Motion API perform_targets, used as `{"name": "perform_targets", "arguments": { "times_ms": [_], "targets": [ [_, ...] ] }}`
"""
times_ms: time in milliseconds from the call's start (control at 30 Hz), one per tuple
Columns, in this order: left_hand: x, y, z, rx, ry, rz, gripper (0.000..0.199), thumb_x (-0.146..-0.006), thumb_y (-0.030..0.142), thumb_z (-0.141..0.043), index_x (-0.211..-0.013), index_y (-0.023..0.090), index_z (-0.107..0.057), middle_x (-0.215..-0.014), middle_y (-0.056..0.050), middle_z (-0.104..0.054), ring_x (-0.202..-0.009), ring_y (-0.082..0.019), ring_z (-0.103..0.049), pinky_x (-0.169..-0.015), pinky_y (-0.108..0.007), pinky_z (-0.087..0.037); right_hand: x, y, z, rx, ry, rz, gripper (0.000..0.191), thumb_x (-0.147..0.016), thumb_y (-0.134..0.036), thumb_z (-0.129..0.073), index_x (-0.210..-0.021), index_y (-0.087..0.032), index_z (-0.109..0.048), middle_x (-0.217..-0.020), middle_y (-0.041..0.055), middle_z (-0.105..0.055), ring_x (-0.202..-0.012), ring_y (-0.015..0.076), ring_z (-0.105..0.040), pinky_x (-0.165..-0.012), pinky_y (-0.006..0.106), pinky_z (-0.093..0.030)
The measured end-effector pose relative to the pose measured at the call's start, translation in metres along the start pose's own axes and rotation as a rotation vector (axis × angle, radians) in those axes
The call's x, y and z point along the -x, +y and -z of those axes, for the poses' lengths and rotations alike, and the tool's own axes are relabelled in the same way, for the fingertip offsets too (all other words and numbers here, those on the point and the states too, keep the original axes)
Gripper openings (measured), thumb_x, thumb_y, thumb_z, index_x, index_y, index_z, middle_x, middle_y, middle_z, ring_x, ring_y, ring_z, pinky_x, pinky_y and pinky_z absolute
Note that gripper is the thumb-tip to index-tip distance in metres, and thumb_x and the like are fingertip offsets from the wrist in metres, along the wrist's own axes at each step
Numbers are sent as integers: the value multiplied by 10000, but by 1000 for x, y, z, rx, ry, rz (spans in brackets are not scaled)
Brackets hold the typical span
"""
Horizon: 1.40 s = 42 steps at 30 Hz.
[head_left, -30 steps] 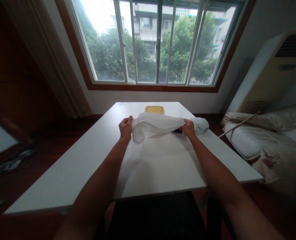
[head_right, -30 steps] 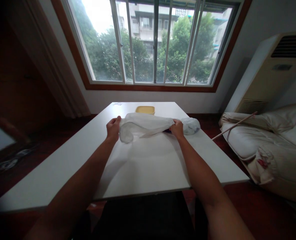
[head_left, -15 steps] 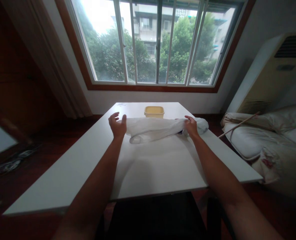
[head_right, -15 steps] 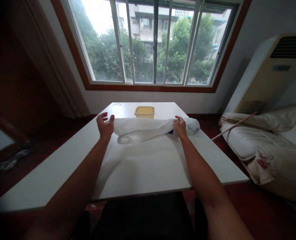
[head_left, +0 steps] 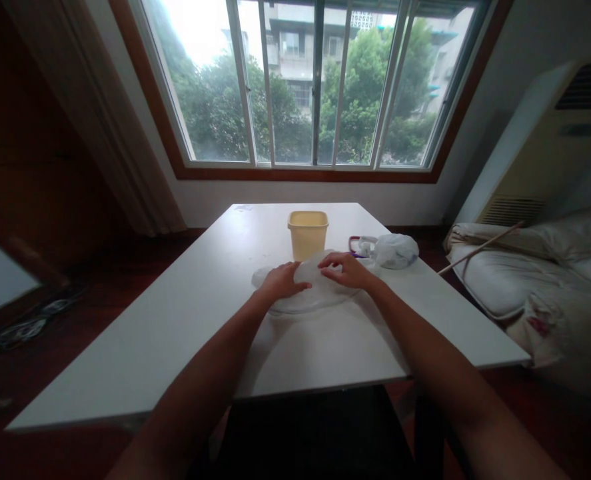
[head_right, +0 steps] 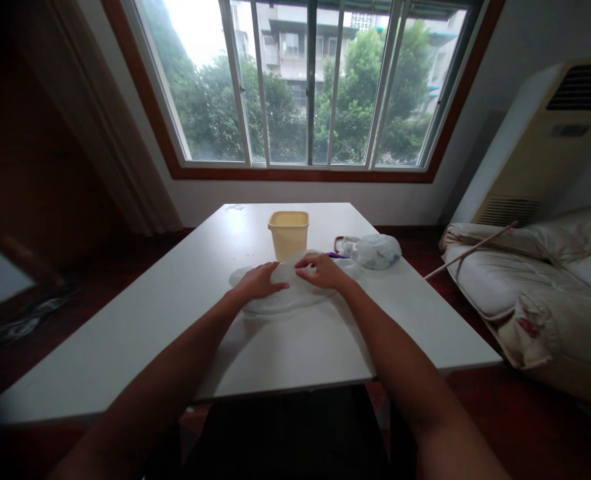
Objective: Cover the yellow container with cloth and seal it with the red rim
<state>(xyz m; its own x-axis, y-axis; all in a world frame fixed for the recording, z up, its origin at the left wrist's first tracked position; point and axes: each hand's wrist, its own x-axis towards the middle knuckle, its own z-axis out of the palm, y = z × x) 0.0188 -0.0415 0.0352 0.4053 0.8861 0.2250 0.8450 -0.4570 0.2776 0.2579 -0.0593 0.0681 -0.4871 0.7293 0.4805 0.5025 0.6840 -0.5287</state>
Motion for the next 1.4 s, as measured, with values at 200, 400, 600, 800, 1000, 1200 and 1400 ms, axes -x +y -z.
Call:
{"name": "perform_targets", "arguments": {
  "times_ms": [200,400,600,800,1000,1200,1400],
  "targets": [
    [0,7,-8,13,-25,-9,646,-764,623,-661,-1276,232,-611,-1200,-131,-688,-1072,-330,-670,-901,-379,-499,2,0,-34,20,-356,79,578,-637,-437,-861,-1150,-218,-708,-1161,83,-709,-1067,279,-650,-975,386,-490],
    [-9,5,-8,152,30,60,472,-819,586,-614,-1064,193,-711,-1054,-125,-740,-972,-290,-689,-813,-336,-497,0,16,-34,93,-254,14,494,-704,-88,-677,-1189,-182,-675,-1139,90,-717,-1011,243,-663,-948,368,-490],
    [-15,-13,15,225,280,158,301,-857,421,-615,-1032,200,-722,-1027,-91,-741,-932,-242,-669,-811,-320,-477,-4,20,-3,116,240,5,232,-748,-92,-547,-898,-166,-707,-912,62,-712,-836,190,-644,-820,323,-499],
    [-17,-37,23,175,358,256,193,-832,354,-649,-926,210,-736,-796,-55,-684,-756,-211,-618,-693,-315,-437,-3,37,25,200,803,-94,151,-793,-166,-520,-832,-178,-665,-854,58,-665,-823,200,-613,-799,337,-495],
    [-18,-37,15,353,428,257,150,-850,325,-613,-845,185,-669,-859,-72,-673,-783,-199,-607,-715,-308,-439,-2,48,27,178,768,-155,227,-891,-322,-517,-934,-165,-676,-950,96,-688,-909,227,-628,-883,382,-499],
    [-19,-13,12,911,303,302,303,-810,466,-648,-865,173,-596,-769,-48,-685,-655,-175,-611,-612,-292,-459,-4,23,-11,165,341,-22,731,-788,-570,-697,-1366,-164,-511,-1355,176,-578,-1232,316,-555,-1064,485,-422],
    [-15,13,12,1478,57,-7,574,-553,369,-896,-997,164,-595,-935,-47,-716,-773,-168,-659,-723,-304,-519,-9,6,-45,198,189,20,764,-732,-363,-753,-1409,-147,-473,-1264,164,-646,-1071,293,-628,-979,437,-469]
  ]
}}
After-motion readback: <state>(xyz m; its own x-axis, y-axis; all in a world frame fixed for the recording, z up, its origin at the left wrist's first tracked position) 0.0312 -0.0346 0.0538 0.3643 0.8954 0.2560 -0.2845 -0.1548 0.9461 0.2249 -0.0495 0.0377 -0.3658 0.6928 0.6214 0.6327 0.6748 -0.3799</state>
